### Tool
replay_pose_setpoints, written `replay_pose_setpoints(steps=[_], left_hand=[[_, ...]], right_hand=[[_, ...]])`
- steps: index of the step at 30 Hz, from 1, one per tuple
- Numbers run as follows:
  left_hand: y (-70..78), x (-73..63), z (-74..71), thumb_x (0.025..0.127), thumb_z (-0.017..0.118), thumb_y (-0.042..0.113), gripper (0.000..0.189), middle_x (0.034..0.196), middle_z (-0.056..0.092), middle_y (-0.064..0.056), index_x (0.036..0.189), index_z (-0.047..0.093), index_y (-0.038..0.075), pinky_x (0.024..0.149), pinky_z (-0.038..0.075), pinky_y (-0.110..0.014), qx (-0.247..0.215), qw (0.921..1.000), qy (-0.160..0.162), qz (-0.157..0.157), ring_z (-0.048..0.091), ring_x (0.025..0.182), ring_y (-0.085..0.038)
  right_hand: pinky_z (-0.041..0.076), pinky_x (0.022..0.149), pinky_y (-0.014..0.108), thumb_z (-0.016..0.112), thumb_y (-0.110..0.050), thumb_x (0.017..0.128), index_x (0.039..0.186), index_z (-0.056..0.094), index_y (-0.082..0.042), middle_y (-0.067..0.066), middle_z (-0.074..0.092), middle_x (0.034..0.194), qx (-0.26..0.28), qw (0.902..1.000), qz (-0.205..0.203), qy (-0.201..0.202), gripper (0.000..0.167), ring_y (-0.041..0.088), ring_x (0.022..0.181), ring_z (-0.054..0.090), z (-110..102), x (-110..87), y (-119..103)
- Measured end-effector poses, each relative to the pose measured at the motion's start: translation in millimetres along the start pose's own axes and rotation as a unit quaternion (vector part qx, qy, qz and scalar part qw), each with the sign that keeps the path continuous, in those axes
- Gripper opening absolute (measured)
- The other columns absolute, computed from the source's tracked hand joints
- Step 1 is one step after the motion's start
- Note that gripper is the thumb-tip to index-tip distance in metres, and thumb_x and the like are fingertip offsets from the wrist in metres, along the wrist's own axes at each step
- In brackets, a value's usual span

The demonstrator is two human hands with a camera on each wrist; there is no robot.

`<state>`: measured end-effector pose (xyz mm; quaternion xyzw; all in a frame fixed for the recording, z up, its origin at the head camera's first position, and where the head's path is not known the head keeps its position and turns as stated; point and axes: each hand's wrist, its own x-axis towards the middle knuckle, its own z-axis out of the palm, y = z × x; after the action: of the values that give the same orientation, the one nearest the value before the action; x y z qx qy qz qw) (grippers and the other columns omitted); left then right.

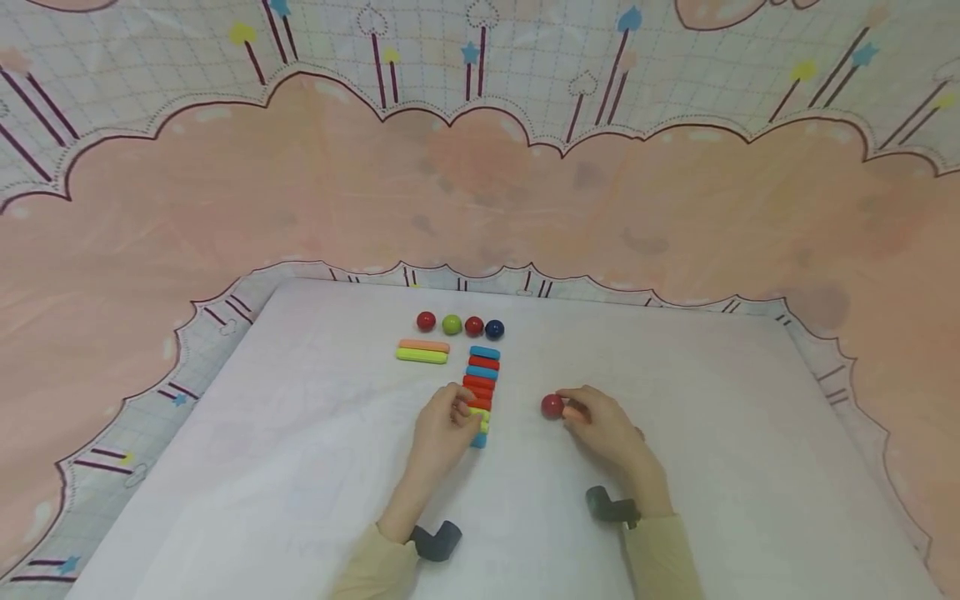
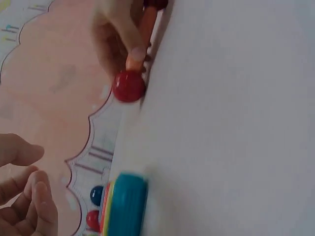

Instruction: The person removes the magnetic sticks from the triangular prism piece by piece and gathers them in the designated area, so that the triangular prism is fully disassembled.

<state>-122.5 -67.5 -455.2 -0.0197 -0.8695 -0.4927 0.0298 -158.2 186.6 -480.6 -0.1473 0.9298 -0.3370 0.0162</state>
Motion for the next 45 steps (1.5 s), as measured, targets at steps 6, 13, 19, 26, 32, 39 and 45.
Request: replay_pose_setpoints(steps=[6,13,19,26,32,39,45], left_hand=[[18.4,2.9,51.8,0.086,0.07,0.016,0.032,0.105,0.061,-0.007,0.115,0.059,0.011,0.076,0.054,-0.021,0.006,0.997,-0.074,0.022,0.06,0.088,-0.014],[25.8,19.4,89.4,0.084,0.071,0.012,0.041,0.107,0.057,-0.011,0.122,0.057,0.007,0.076,0.055,-0.029,0.051,0.9972,-0.048,0.026,0.058,0.091,-0.019],[16.7,25.3,99.0,0.083,0.071,0.008,0.035,0.106,0.064,-0.011,0.117,0.061,0.007,0.078,0.052,-0.028,0.008,0.9991,-0.037,0.017,0.059,0.093,-0.019],[5.1,27.8,98.2,0.084,0.071,0.013,0.034,0.109,0.069,-0.005,0.117,0.062,0.013,0.075,0.051,-0.021,-0.038,0.9978,-0.053,0.009,0.061,0.095,-0.016],[1.7,27.9,95.8,0.084,0.072,0.015,0.034,0.106,0.069,-0.004,0.116,0.063,0.013,0.077,0.05,-0.021,-0.07,0.995,-0.071,0.005,0.061,0.091,-0.013],[1.4,27.6,95.3,0.083,0.072,0.016,0.033,0.103,0.07,-0.004,0.114,0.063,0.013,0.077,0.05,-0.022,-0.08,0.9939,-0.076,0.002,0.061,0.089,-0.012],[0.3,27.8,95.4,0.082,0.072,0.017,0.032,0.101,0.07,-0.005,0.113,0.063,0.014,0.078,0.05,-0.025,-0.083,0.9937,-0.076,-0.003,0.062,0.088,-0.014]], right_hand=[[0.05,0.09,0.044,0.07,-0.012,0.086,0.12,0.064,-0.011,0.006,0.069,0.107,0.012,0.9997,-0.008,0.02,0.034,0.022,0.099,0.063,4,0.8,1],[0.052,0.086,0.042,0.071,-0.009,0.084,0.117,0.066,-0.009,0.008,0.07,0.106,0.023,0.9988,-0.025,0.035,0.033,0.022,0.095,0.064,4,1.6,4],[0.052,0.085,0.042,0.073,-0.008,0.082,0.118,0.065,-0.008,0.01,0.07,0.109,0.042,0.9985,-0.025,0.025,0.036,0.022,0.095,0.065,4,1.7,2],[0.051,0.084,0.039,0.072,-0.02,0.085,0.109,0.068,-0.013,0.003,0.071,0.104,0.036,0.9988,0.029,0.014,0.025,0.017,0.092,0.063,0,-0.5,1],[0.05,0.08,0.034,0.073,-0.026,0.085,0.098,0.07,-0.016,-0.001,0.071,0.095,0.039,0.9985,0.031,0.021,0.017,0.013,0.086,0.061,-2,-2.2,6],[0.05,0.077,0.031,0.074,-0.024,0.084,0.097,0.071,-0.016,-0.002,0.072,0.093,0.034,0.9989,0.014,0.028,0.016,0.012,0.083,0.061,-2,-2.7,6],[0.05,0.076,0.029,0.074,-0.025,0.083,0.097,0.071,-0.017,-0.003,0.071,0.092,0.036,0.9988,0.018,0.027,0.016,0.011,0.081,0.059,-2,-3.1,5]])
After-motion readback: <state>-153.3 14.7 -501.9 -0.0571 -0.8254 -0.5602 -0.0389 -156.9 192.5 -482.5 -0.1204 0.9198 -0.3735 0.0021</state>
